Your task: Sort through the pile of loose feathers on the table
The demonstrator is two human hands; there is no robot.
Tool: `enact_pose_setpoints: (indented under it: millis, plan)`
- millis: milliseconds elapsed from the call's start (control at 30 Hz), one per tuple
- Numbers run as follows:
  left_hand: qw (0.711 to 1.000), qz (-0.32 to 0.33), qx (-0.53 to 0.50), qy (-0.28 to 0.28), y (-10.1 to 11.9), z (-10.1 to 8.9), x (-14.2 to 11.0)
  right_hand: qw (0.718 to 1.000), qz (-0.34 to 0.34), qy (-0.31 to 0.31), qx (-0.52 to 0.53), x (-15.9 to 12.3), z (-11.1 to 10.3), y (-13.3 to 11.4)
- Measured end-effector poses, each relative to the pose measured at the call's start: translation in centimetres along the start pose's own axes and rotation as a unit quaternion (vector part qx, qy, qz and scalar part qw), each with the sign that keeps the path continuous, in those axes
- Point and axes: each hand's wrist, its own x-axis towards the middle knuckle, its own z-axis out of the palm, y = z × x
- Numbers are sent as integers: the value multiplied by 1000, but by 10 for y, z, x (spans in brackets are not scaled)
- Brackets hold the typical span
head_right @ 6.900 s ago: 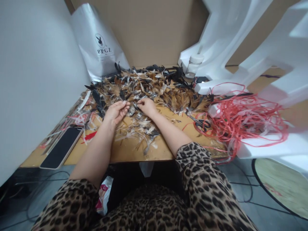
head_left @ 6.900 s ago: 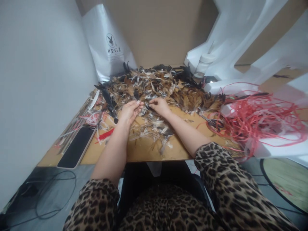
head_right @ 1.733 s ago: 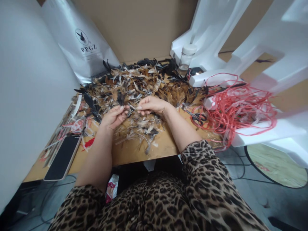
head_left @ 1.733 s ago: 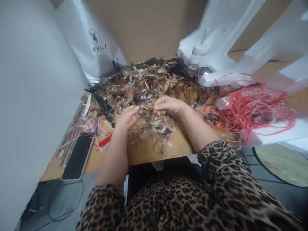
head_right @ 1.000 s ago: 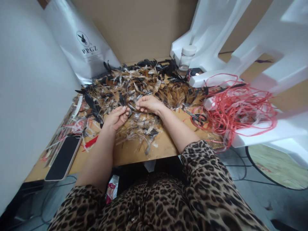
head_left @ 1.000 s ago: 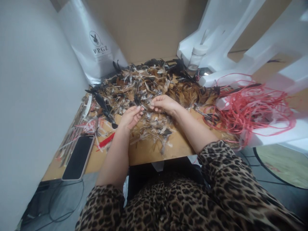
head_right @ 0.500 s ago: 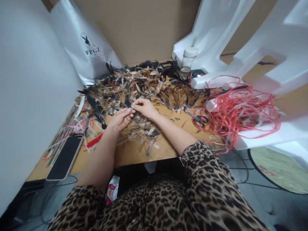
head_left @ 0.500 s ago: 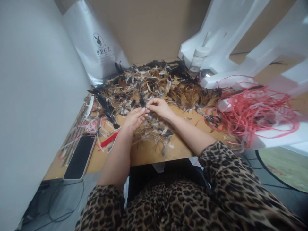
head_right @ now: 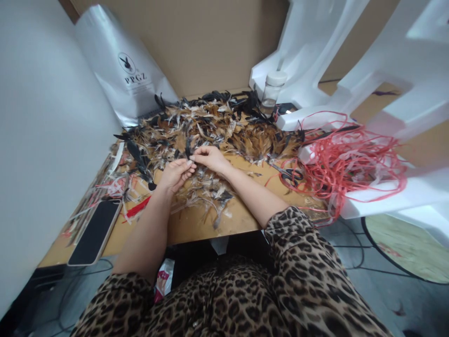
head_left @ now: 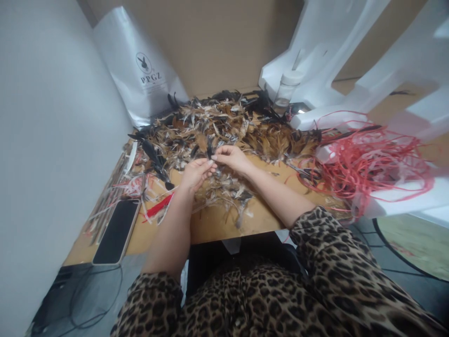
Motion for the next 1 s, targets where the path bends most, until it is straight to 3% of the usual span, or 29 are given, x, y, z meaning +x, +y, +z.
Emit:
enact_pose_setpoints:
  millis: [367, 500, 567, 633, 800, 900, 1000]
  plan:
    - [1000, -17, 6, 0, -2, 2, 0, 998, 29, 34, 49, 1, 7, 7]
    - [1000, 1, 4, 3, -1, 0, 2, 999, 29, -14, 24, 5, -5, 8]
    - [999, 25, -5, 20, 0, -1, 3, 998, 4, -53, -46, 7, -16, 7]
    - [998, 41, -24, 40, 2, -3, 4, 982, -36, -97, -159, 7, -26, 6]
    - [996, 41, -52, 57, 4, -6, 4, 900, -99, -179, -384, 2, -33, -1]
    - [996, 43, -58, 56, 4, -5, 4, 868, -112, -225, -428, -2, -28, -5]
    - [996, 44, -59, 56, 5, -5, 4, 857, -130, -251, -432, -4, -24, -9]
